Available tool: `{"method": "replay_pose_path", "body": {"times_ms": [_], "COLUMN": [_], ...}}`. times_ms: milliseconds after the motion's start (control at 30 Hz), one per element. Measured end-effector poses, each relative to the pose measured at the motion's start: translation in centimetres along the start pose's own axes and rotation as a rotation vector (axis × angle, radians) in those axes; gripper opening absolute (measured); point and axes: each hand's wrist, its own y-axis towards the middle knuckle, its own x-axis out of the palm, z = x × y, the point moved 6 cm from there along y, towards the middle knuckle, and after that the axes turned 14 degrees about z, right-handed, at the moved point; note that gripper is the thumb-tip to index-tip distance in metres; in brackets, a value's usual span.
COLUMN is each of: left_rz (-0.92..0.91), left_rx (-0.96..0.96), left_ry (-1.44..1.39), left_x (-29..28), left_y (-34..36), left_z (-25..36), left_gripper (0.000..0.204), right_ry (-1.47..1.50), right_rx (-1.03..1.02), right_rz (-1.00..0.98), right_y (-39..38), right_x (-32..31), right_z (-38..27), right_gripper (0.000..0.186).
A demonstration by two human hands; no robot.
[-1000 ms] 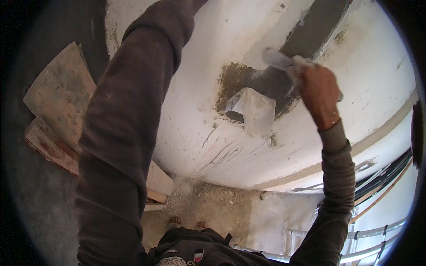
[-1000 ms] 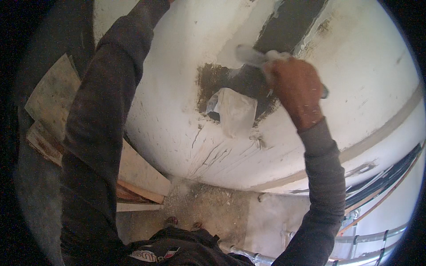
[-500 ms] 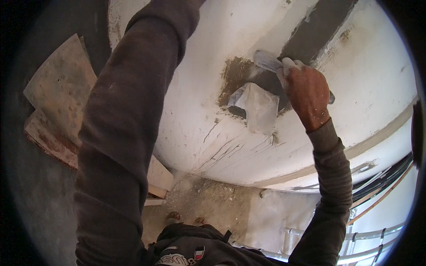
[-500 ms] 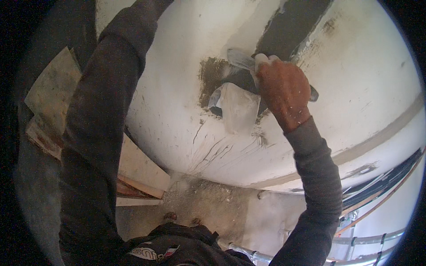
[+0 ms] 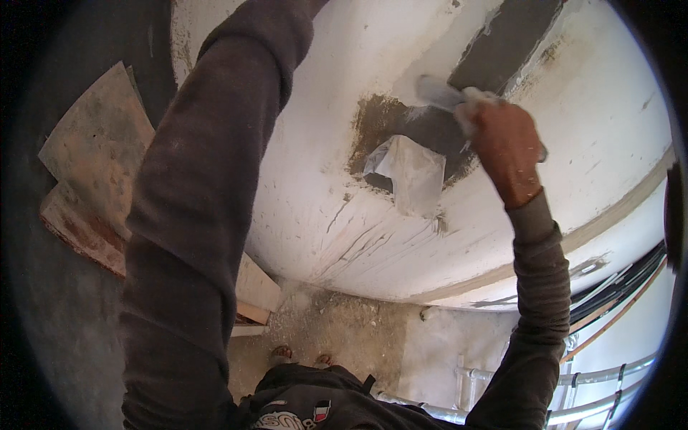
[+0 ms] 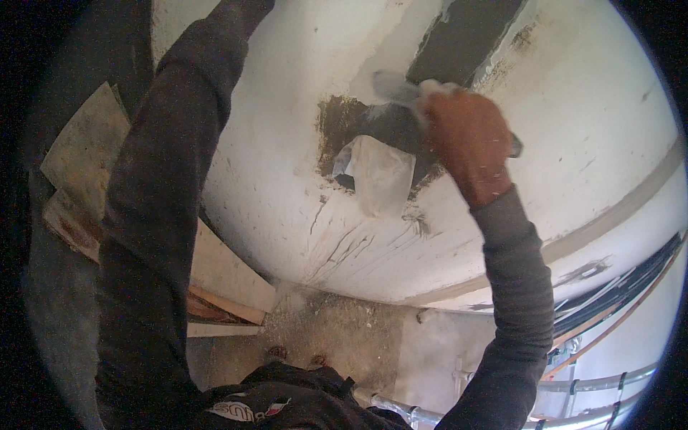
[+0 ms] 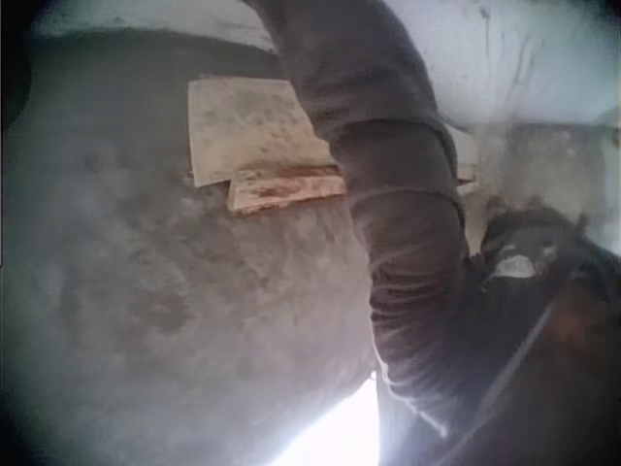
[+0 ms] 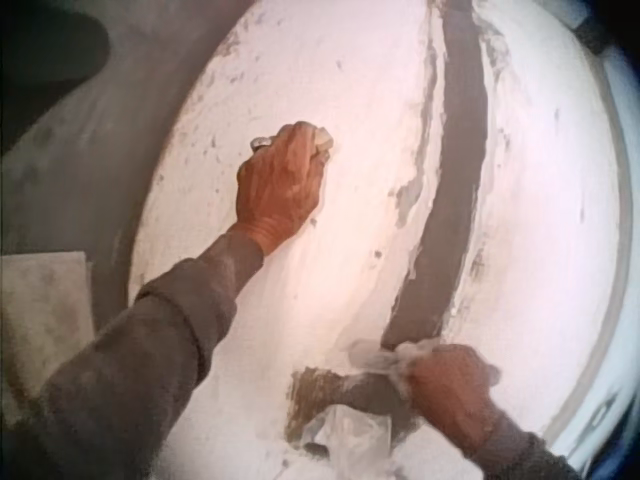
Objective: The person applies filler to a vertical wall groove using a putty knife while holding a block in their other hand for support. They spread and smooth the material into the gap with the knife blade.
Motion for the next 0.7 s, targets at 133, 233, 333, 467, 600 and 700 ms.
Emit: {"method": "replay_pose_path", "body": {"times_ms": [133,233,333,467,600,700], "left_rz": [-0.029,-0.047,0.001,0.017,0.0,-0.002], "left_rx": [-0.021,-0.008,0.008,0.015,0.025,0.024], "left_ry": [0.02,0.068,0.04,0.038,0.037,0.034], "left_x": [0.3,0.3,-0.1,-0.3,0.2,0.1], "left_y": [-0.2,-0.2,-0.3,-0.2,-0.2,0.1], "left_z": [-0.1,-0.3,-0.3,-0.5,-0.2,-0.3], "left_gripper": [0.013,0.013,0.013,0.013,0.015,0.015], "right_ry": [-0.003,0.028,0.014,0.008,0.051,0.046], "right_rx": [-0.04,-0.04,0.009,0.025,-0.065,0.009], "right_rz": [0.028,0.006,-0.043,-0.012,0.056,0.002], "right_y": [-0.6,-0.7,-0.1,0.1,-1.3,0.0], "right_x": [0.9,0.7,0.4,0.8,1.6,0.1], "right_z": [-0.8,-2.3,-1.0,-0.5,-2.6,-1.1], "right_gripper": [0.016,0.016,0.015,0.014,0.011,0.012]}}
